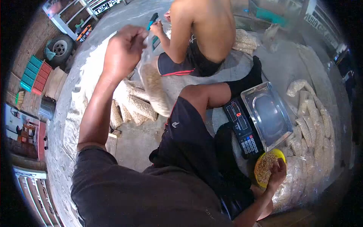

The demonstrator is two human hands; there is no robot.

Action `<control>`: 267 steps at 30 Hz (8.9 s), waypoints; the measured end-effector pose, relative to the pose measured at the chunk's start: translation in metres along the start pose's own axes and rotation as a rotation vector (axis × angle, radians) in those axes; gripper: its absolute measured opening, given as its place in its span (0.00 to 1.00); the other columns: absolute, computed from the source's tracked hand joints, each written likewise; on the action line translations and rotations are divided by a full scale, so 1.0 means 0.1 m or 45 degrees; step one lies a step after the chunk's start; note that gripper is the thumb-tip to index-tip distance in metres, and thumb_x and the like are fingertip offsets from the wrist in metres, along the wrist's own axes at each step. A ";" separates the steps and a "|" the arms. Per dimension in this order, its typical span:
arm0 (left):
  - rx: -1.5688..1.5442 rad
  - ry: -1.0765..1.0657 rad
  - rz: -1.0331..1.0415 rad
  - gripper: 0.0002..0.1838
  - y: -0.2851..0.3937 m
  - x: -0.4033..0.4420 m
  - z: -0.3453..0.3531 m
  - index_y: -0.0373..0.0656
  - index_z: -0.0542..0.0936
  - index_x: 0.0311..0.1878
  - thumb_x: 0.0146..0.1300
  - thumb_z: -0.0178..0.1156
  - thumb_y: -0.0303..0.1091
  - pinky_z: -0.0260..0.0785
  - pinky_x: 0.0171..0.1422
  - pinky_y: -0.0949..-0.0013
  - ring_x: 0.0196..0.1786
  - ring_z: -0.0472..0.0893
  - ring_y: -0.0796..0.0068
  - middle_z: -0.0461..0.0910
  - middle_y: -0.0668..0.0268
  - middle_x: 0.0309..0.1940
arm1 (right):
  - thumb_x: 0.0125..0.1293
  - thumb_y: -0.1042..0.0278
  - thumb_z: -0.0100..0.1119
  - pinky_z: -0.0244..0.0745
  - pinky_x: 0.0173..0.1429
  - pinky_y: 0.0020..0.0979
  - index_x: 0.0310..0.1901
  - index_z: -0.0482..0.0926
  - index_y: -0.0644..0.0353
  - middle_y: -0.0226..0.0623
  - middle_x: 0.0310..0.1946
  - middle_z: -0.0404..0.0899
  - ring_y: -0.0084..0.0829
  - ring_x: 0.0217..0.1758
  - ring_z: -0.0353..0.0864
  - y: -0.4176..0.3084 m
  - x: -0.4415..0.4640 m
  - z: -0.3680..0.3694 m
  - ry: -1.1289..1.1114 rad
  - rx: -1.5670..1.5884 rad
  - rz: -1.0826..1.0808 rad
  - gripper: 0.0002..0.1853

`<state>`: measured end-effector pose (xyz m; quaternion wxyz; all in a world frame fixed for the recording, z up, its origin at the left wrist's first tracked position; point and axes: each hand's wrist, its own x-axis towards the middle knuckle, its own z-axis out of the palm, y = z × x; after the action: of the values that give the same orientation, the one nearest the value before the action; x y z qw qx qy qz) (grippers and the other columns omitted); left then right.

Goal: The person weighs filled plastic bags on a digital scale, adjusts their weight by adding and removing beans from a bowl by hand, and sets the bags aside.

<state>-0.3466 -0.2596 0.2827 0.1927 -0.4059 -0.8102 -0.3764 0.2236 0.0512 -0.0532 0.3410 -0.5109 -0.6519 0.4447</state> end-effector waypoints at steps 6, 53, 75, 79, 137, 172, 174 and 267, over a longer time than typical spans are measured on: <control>-0.100 0.278 -0.397 0.13 -0.98 -0.33 -0.17 0.29 0.78 0.54 0.77 0.58 0.31 0.81 0.47 0.68 0.40 0.87 0.70 0.85 0.57 0.44 | 0.72 0.70 0.65 0.82 0.55 0.30 0.64 0.78 0.66 0.43 0.57 0.83 0.32 0.54 0.84 -1.12 -0.28 -0.19 0.250 -0.127 0.023 0.21; 0.521 -1.089 0.297 0.47 -0.24 -0.94 3.37 0.35 0.65 0.73 0.63 0.60 0.65 0.76 0.59 0.45 0.56 0.82 0.42 0.79 0.44 0.56 | 0.77 0.68 0.58 0.73 0.31 0.24 0.41 0.75 0.56 0.27 0.28 0.74 0.20 0.26 0.72 -2.74 1.18 -0.80 0.371 0.897 -0.494 0.05; -0.330 -0.977 0.236 0.48 0.82 -2.50 2.88 0.33 0.60 0.77 0.61 0.70 0.48 0.42 0.82 0.39 0.77 0.57 0.31 0.58 0.36 0.75 | 0.78 0.66 0.57 0.76 0.36 0.27 0.49 0.78 0.64 0.31 0.29 0.78 0.21 0.30 0.76 -0.69 -0.10 0.19 0.474 0.122 -0.156 0.09; -0.608 -1.424 0.696 0.37 1.41 -2.92 2.77 0.35 0.72 0.65 0.59 0.71 0.47 0.60 0.70 0.40 0.66 0.69 0.38 0.70 0.43 0.62 | 0.70 0.65 0.64 0.80 0.56 0.35 0.61 0.78 0.60 0.46 0.49 0.84 0.37 0.50 0.86 -0.17 -0.22 0.23 0.048 -1.100 -0.331 0.20; -1.273 -0.113 -1.044 0.08 -3.26 -0.90 0.04 0.42 0.77 0.45 0.74 0.59 0.36 0.74 0.55 0.66 0.40 0.78 0.73 0.79 0.68 0.34 | 0.62 0.42 0.68 0.76 0.64 0.51 0.55 0.81 0.66 0.54 0.58 0.74 0.51 0.62 0.76 0.31 3.09 -1.65 1.248 -1.322 0.403 0.33; 0.641 -0.963 0.322 0.50 -0.12 -1.22 2.85 0.39 0.62 0.76 0.59 0.67 0.62 0.63 0.73 0.40 0.73 0.69 0.46 0.68 0.46 0.72 | 0.80 0.64 0.52 0.83 0.37 0.34 0.41 0.66 0.60 0.34 0.30 0.77 0.25 0.30 0.80 -2.19 0.83 0.36 0.658 0.568 -0.541 0.11; 0.640 -0.940 0.381 0.51 -0.16 -1.23 2.81 0.40 0.61 0.77 0.59 0.65 0.65 0.63 0.73 0.41 0.73 0.68 0.44 0.68 0.47 0.72 | 0.80 0.63 0.53 0.83 0.36 0.33 0.41 0.66 0.58 0.36 0.31 0.77 0.28 0.31 0.83 -1.53 0.63 0.64 0.522 0.465 -0.400 0.11; -1.020 -1.532 0.205 0.22 2.25 -2.46 3.03 0.40 0.79 0.62 0.72 0.61 0.43 0.77 0.44 0.56 0.39 0.86 0.54 0.85 0.52 0.37 | 0.73 0.59 0.60 0.81 0.51 0.46 0.50 0.83 0.60 0.53 0.42 0.86 0.49 0.44 0.88 0.12 -0.15 0.13 0.402 -0.776 -0.156 0.14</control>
<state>-0.0210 -0.0662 0.0383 -0.4224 -0.6405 -0.5434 -0.3405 0.2200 0.0351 -0.0692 0.2952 -0.6117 -0.7234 0.1239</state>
